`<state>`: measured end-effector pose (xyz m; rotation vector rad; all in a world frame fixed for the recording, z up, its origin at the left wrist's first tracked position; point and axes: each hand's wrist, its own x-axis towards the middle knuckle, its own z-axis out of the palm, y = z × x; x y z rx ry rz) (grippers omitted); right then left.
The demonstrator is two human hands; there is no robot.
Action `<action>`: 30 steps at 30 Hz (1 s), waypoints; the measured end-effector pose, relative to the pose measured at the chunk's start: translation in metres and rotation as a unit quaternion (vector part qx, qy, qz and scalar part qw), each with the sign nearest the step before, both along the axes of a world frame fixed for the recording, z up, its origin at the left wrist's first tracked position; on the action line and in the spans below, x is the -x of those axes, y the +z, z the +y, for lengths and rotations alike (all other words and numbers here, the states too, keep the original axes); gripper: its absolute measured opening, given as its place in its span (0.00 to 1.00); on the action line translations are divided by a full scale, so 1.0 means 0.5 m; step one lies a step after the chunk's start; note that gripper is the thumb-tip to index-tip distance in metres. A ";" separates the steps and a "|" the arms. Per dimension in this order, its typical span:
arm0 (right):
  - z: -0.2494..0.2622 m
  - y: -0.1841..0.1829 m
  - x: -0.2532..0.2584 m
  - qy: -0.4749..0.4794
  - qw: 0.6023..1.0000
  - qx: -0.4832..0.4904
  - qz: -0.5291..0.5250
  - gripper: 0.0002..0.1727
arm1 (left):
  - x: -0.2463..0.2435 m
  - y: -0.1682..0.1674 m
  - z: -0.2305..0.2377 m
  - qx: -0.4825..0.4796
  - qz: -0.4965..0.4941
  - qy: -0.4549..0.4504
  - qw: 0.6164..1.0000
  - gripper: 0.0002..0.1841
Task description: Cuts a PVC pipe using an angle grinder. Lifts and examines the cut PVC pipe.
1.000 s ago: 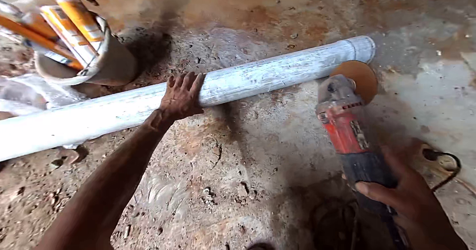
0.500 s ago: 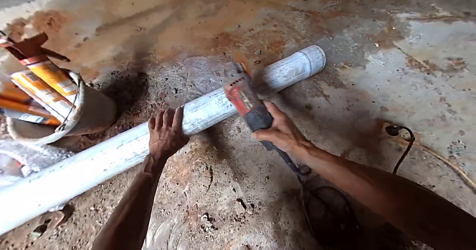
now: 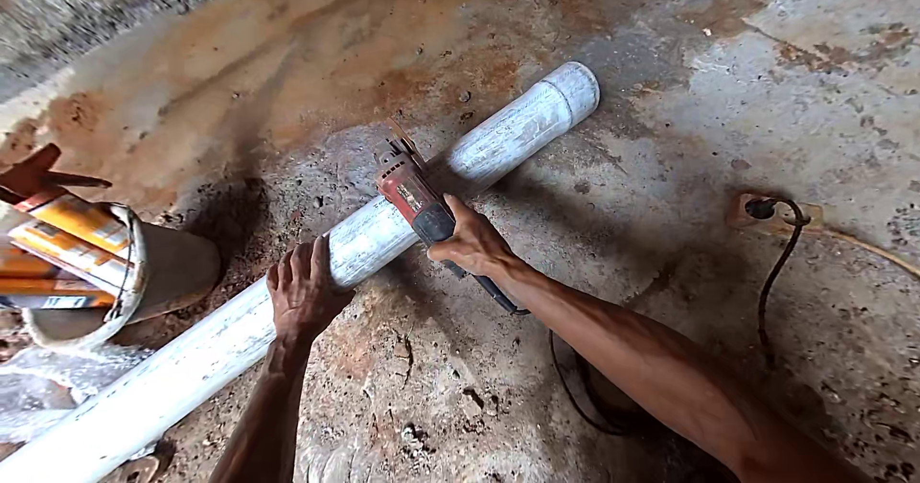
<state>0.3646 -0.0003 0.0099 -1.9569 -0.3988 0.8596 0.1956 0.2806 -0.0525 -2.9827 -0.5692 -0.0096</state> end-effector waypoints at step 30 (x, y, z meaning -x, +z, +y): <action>0.000 0.004 0.023 0.026 0.999 0.042 -0.003 0.59 | -0.005 0.002 -0.004 0.009 0.009 0.017 1.000 0.66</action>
